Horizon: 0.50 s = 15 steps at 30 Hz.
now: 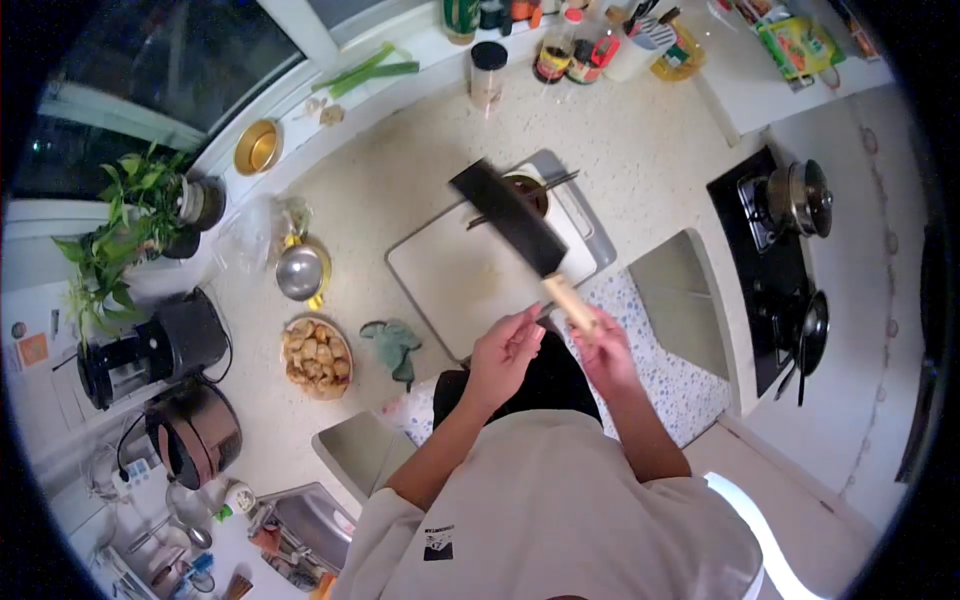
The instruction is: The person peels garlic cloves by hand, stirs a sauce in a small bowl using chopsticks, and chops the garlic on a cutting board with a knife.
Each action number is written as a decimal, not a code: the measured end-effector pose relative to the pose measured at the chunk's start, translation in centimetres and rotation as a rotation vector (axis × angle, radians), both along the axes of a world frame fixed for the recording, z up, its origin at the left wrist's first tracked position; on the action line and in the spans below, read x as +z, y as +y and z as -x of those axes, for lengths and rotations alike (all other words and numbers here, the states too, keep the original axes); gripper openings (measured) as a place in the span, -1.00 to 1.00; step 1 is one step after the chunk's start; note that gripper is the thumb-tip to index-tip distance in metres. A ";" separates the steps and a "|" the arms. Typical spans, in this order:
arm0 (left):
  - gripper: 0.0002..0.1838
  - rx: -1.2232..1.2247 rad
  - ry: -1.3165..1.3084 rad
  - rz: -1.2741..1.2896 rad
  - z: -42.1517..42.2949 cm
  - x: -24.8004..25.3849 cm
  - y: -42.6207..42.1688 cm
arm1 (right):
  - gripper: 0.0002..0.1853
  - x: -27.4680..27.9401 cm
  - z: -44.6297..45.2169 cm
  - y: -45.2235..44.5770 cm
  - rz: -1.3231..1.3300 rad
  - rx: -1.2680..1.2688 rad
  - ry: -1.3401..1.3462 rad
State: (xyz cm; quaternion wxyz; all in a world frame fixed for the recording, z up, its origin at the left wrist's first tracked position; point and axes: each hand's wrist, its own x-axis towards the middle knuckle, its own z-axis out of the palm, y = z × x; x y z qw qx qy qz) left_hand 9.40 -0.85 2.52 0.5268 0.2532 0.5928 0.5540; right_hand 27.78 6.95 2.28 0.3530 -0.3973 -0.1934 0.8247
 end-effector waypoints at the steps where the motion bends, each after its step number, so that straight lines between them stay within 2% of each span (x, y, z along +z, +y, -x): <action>1: -0.70 0.008 0.040 -0.022 0.0 -0.4 -1.1 | -0.49 -0.7 0.9 -2.1 0.024 0.033 0.047; 5: -0.69 -0.002 0.011 0.110 0.4 -2.9 -5.3 | -0.54 -1.7 1.4 -6.6 0.048 0.260 0.118; 7: -0.71 0.026 -0.070 0.133 0.5 -3.4 -6.8 | -0.55 -1.2 1.8 -6.9 -0.061 0.444 -0.064; 8: -0.74 0.008 0.038 0.120 0.3 -3.9 -7.2 | -0.55 -1.2 2.0 -7.0 -0.112 0.536 -0.155; 9: -0.75 -0.010 0.146 0.107 0.1 -4.3 -7.3 | -0.52 -1.4 2.3 -7.4 -0.279 0.569 -0.200; 12: -0.74 -0.057 0.366 0.045 -1.2 -4.7 -6.8 | -0.47 -3.4 3.4 -8.6 -0.548 0.518 -0.531; 15: -0.68 -0.180 0.519 0.038 -1.0 -5.7 -5.9 | -0.47 -5.4 2.5 -9.3 -0.540 0.384 -0.754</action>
